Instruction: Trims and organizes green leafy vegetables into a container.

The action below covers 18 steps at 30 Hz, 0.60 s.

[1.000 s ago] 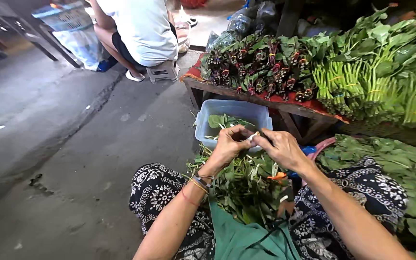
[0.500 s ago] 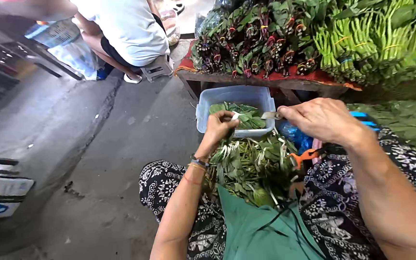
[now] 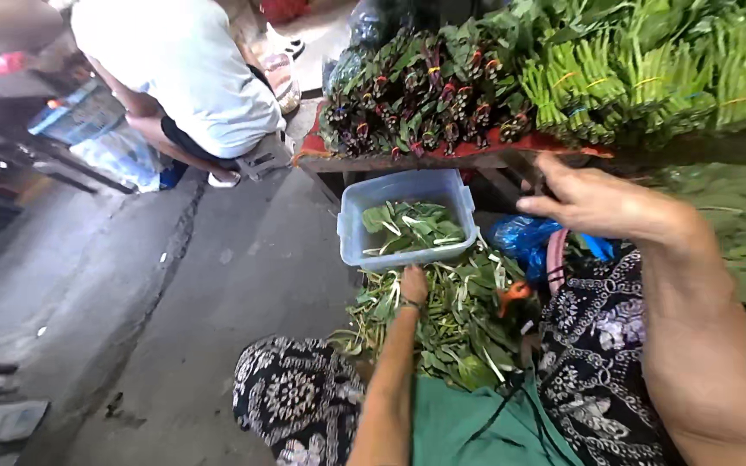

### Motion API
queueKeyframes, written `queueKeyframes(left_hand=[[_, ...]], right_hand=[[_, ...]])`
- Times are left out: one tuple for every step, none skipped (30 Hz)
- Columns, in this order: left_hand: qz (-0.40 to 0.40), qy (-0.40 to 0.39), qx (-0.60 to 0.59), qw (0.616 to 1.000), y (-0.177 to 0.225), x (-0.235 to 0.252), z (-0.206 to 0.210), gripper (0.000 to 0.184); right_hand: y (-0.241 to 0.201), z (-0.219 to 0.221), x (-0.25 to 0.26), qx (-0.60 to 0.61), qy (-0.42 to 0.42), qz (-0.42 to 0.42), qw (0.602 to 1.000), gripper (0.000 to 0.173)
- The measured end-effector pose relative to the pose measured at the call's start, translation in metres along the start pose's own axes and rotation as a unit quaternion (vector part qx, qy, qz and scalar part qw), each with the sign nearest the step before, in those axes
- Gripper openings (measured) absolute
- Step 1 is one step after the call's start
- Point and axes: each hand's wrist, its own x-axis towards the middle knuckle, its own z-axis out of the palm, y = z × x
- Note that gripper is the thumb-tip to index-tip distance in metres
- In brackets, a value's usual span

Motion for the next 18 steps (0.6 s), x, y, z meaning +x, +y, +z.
queueKeyframes(left_hand=[[-0.025, 0.017, 0.012, 0.999, -0.001, 0.002, 0.012, 0.05], [-0.041, 0.028, 0.031, 0.998, -0.002, 0.003, 0.022, 0.053], [-0.048, 0.039, 0.052, 0.997, -0.002, 0.004, 0.028, 0.056], [-0.053, 0.044, 0.067, 0.995, -0.001, 0.003, 0.03, 0.057], [-0.062, 0.043, 0.071, 0.995, 0.001, 0.001, 0.027, 0.058], [-0.078, 0.033, 0.062, 0.994, 0.003, -0.003, 0.02, 0.057], [-0.096, 0.019, 0.043, 0.994, 0.005, -0.007, 0.01, 0.054], [-0.109, 0.006, 0.018, 0.994, 0.005, -0.009, -0.002, 0.051], [-0.108, 0.0, -0.011, 0.994, 0.003, -0.008, -0.012, 0.047], [-0.098, 0.0, -0.041, 0.994, 0.001, -0.007, -0.023, 0.043], [-0.077, -0.002, -0.073, 0.994, 0.001, -0.008, -0.036, 0.039], [-0.049, -0.01, -0.101, 0.994, 0.001, -0.009, -0.049, 0.036], [-0.019, -0.023, -0.134, 0.991, 0.003, -0.012, -0.063, 0.033], [0.011, -0.039, -0.177, 0.983, 0.007, -0.015, -0.075, 0.032], [0.034, -0.054, -0.232, 0.971, 0.014, -0.023, -0.086, 0.029], [0.044, -0.064, -0.309, 0.948, 0.024, -0.033, -0.093, 0.026], [0.038, -0.071, -0.405, 0.911, 0.034, -0.045, -0.098, 0.022], [0.022, -0.082, -0.503, 0.86, 0.047, -0.06, -0.106, 0.02]], right_hand=[[0.003, -0.001, 0.003, -0.006, -0.032, 0.034, 0.999, 0.04], [0.006, -0.002, 0.007, -0.012, -0.056, 0.058, 0.997, 0.041], [0.007, -0.003, 0.009, -0.021, -0.077, 0.071, 0.994, 0.04], [0.007, -0.004, 0.01, -0.033, -0.093, 0.073, 0.992, 0.038], [0.007, -0.004, 0.011, -0.044, -0.103, 0.065, 0.992, 0.038], [0.008, -0.001, 0.012, -0.049, -0.1, 0.051, 0.993, 0.038], [0.008, 0.003, 0.013, -0.045, -0.071, 0.028, 0.996, 0.039], [0.009, 0.006, 0.013, -0.015, -0.011, -0.008, 1.0, 0.043], [0.008, 0.008, 0.013, 0.042, 0.063, -0.045, 0.996, 0.045], [0.004, 0.008, 0.014, 0.129, 0.127, -0.071, 0.981, 0.046], [0.0, 0.009, 0.016, 0.239, 0.171, -0.085, 0.952, 0.046], [-0.006, 0.011, 0.019, 0.361, 0.194, -0.078, 0.909, 0.041], [-0.011, 0.015, 0.021, 0.463, 0.196, -0.045, 0.863, 0.033], [-0.014, 0.018, 0.024, 0.537, 0.183, 0.003, 0.823, 0.029], [-0.015, 0.025, 0.027, 0.587, 0.166, 0.045, 0.791, 0.031], [-0.016, 0.034, 0.03, 0.619, 0.163, 0.065, 0.765, 0.032], [-0.019, 0.045, 0.034, 0.638, 0.18, 0.071, 0.745, 0.032], [-0.025, 0.057, 0.038, 0.64, 0.205, 0.066, 0.738, 0.03]])
